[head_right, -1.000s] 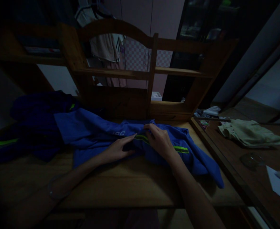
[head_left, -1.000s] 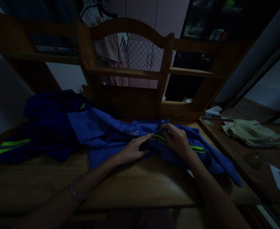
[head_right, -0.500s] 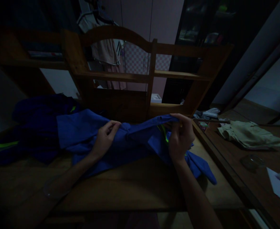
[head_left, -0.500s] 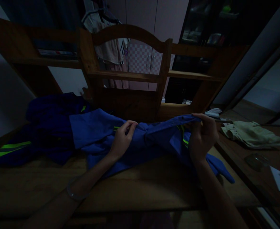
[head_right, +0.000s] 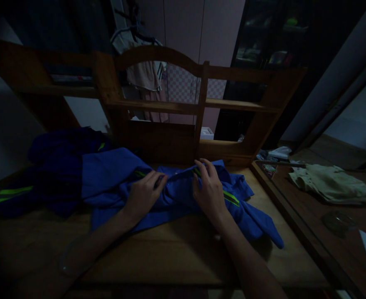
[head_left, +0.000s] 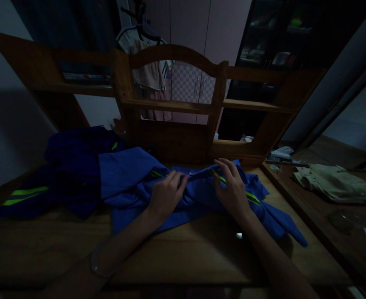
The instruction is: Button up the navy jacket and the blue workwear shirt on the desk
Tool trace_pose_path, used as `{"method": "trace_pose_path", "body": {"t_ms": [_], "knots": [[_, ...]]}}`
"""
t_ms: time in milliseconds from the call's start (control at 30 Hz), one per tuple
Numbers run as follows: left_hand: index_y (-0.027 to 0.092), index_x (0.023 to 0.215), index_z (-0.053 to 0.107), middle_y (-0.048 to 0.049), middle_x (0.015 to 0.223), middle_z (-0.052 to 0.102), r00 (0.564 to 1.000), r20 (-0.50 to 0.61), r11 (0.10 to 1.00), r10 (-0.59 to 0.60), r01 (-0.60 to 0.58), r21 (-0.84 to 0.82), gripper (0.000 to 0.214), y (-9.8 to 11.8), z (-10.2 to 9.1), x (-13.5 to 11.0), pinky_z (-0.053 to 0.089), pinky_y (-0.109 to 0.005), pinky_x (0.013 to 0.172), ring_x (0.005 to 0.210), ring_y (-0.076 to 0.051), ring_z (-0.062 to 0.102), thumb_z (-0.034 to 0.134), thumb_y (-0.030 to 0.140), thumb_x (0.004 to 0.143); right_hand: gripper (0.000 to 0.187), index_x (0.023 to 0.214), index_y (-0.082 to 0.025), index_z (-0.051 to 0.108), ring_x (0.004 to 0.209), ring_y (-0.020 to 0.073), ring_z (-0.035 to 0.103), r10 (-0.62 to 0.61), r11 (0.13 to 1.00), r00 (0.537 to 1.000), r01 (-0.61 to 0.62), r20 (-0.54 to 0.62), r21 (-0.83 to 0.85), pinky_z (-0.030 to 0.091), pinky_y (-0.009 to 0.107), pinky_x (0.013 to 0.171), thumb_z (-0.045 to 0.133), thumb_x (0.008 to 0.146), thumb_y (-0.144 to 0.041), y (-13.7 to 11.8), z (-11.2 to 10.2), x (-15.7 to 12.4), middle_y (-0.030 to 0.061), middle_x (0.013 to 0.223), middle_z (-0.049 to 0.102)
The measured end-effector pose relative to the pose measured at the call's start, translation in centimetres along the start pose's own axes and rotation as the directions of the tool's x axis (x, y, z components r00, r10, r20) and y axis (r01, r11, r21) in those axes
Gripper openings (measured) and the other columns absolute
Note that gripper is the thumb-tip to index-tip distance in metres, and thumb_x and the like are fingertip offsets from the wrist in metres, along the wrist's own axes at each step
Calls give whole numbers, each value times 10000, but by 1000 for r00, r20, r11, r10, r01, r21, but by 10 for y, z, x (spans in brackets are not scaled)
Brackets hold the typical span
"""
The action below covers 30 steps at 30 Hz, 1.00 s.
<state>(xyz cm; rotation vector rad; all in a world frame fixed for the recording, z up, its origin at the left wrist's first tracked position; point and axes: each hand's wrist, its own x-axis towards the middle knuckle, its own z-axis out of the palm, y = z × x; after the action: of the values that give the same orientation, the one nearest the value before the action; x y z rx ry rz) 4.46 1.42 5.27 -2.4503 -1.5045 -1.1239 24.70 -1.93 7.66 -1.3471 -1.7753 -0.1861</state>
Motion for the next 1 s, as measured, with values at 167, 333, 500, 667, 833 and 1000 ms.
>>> {"method": "trace_pose_path", "body": {"t_ms": [167,333,500,667,833,1000], "knots": [[211,978,590,-34,890,604,992,127,972,-13,42,-231,213,-3,12,-6,438,-271,714,776,-169,577,553,371,842,421,1265,-252,489,1186,208,466,-149,980,985,136,86,144,407,387,1002,398,883,-99,-23,7,-7,83,1257,501],[213,908,620,-18,890,633,987,138,881,-79,134,-453,130,-10,18,-3,455,-279,733,798,-168,592,619,227,779,467,1279,-296,477,1187,229,461,-199,957,959,146,200,250,396,453,989,423,872,-74,-23,23,-11,58,1336,469],[185,857,658,-34,910,649,976,214,754,-39,169,-634,103,-12,21,-1,474,-275,758,849,-173,606,602,212,775,397,1204,-271,519,1106,205,501,-203,941,935,104,292,322,423,384,932,500,854,-84,-5,27,-7,59,1174,571],[174,853,670,-40,894,645,956,292,714,36,180,-677,130,-8,20,1,469,-270,770,844,-168,599,610,267,785,215,1009,-216,585,931,195,525,-227,948,888,108,399,299,431,330,810,636,803,-181,9,18,-4,49,970,592],[171,901,620,-25,873,632,951,306,714,47,183,-676,182,-2,16,2,451,-266,767,821,-156,582,558,327,830,126,918,-219,596,957,218,487,-205,965,909,128,362,228,343,394,867,649,808,-248,11,13,-2,36,922,613],[190,972,583,-20,917,614,924,373,747,89,185,-638,225,-5,17,0,432,-270,771,849,-163,558,598,326,793,66,912,-214,598,881,194,515,-164,969,899,69,405,239,342,362,812,584,858,-247,14,16,-4,26,875,629]]}}
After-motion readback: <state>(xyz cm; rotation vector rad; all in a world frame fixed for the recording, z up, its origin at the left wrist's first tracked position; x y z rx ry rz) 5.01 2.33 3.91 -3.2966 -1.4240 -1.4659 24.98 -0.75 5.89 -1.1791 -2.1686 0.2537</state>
